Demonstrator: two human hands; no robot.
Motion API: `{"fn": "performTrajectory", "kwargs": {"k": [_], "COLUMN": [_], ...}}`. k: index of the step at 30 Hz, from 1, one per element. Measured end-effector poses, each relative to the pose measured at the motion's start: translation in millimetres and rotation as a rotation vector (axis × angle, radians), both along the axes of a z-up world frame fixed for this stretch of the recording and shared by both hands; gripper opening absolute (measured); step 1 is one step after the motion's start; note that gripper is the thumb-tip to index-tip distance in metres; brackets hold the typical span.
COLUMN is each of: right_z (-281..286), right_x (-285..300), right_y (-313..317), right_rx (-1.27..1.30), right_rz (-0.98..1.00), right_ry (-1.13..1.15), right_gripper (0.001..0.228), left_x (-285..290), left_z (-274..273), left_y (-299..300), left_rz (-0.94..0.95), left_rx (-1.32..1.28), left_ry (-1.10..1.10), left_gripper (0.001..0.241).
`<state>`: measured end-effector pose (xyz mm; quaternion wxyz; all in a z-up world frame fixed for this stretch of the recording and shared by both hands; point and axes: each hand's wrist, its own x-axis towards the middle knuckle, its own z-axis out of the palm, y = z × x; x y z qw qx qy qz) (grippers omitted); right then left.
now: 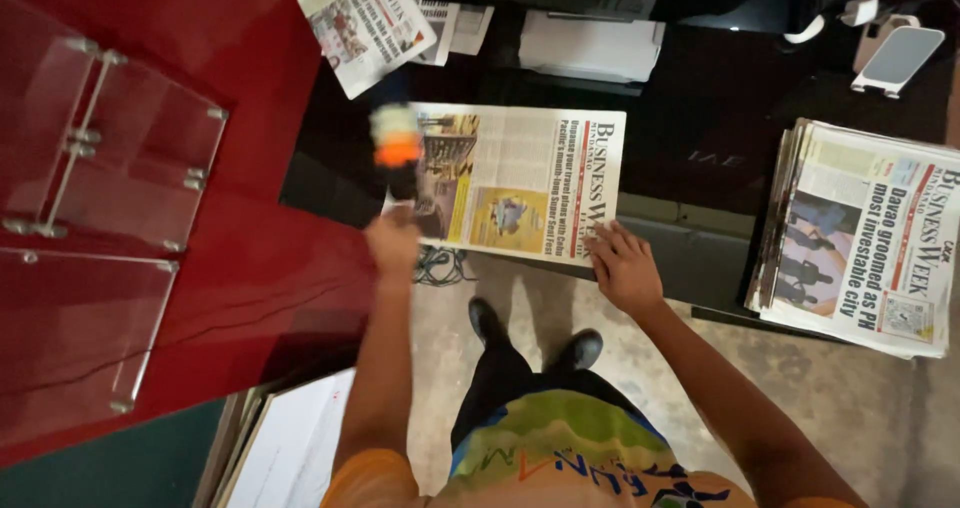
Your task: Cleaning and dusting individual pages of newspapers using a feather duster.
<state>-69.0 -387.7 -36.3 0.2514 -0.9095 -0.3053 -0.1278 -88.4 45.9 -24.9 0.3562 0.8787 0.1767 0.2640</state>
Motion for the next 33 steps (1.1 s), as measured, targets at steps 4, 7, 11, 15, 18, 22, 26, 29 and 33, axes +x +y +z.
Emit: {"fn": "performTrajectory", "kwargs": {"k": [4,7,11,15,18,22,26,29,33], "right_z": [6.4,10.1,10.3,11.2,8.8,10.0,8.2,4.1,-0.4], "right_x": [-3.7,-4.8,-3.3,-4.4,-3.2,-2.8,-3.7,-1.5,-1.8], "right_y": [2.1,2.9,1.9,2.8,2.5,3.0,1.5,-0.6,1.1], "right_rx": [0.022,0.040,0.017,-0.005,0.004,0.002,-0.037,-0.011,-0.040], "right_rz": [-0.017,-0.039,-0.029,-0.033,-0.029,-0.023,-0.040,-0.020,-0.026], "right_ry": [0.056,0.063,0.052,0.043,0.042,0.035,0.060,0.031,0.016], "right_gripper": [0.027,0.026,0.030,0.027,0.031,0.031,0.035,0.033,0.030], "left_x": [-3.4,-10.3,21.7,31.0,41.1,14.7,10.9,20.7,23.7], "left_z": [-7.1,20.1,-62.3,-15.2,-21.7,1.3,-5.9,-20.4,-81.1], "left_y": [-124.7,-175.3,-94.8,-22.7,-35.0,-158.3,-200.8,-159.3,-43.1], "left_rz": [-0.200,-0.525,-0.350,-0.003,0.144,-0.353,-0.486,-0.352,-0.038], "left_rx": [0.095,0.088,0.135,-0.020,0.228,-0.293,0.080,-0.054,-0.047], "left_ry": [0.491,0.326,0.235,0.107,0.209,0.160,0.320,0.313,0.334], "left_gripper": [0.048,0.022,0.019,0.039,0.044,0.029,0.032,0.031,0.033]}}
